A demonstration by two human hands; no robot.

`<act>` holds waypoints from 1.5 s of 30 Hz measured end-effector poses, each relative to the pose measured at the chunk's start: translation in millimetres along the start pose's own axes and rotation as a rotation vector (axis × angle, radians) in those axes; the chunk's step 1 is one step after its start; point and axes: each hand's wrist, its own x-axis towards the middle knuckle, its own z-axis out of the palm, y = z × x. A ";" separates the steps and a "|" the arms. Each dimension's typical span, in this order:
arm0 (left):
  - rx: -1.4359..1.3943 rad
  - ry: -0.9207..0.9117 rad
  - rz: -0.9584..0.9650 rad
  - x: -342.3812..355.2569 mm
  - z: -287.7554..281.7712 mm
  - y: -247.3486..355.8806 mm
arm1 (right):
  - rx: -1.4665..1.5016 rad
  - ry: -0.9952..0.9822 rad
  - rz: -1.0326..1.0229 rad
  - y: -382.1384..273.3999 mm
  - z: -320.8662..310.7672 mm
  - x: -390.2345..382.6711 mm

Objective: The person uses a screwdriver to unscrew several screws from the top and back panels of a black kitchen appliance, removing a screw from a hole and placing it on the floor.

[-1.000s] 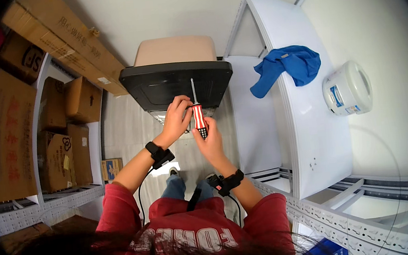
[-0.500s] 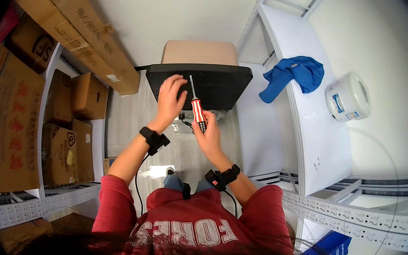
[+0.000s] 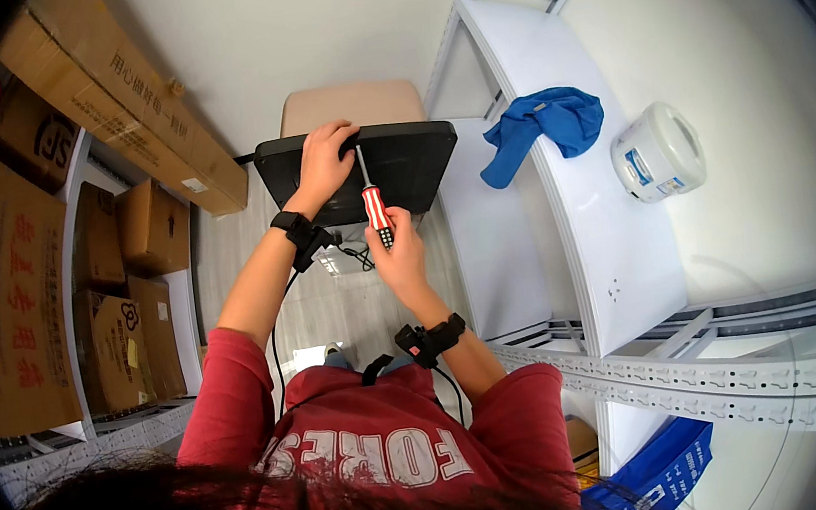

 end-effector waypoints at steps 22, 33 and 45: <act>-0.047 -0.066 -0.001 4.4 0.5 -0.3 | 0.012 0.050 0.029 0.7 5.8 5.0; -0.017 -0.049 -0.041 1.5 0.8 16.8 | -0.362 0.057 0.060 -27.5 -2.4 0.0; 0.126 -0.112 0.006 -7.9 3.8 19.2 | -0.149 0.078 0.056 -16.5 -4.2 4.3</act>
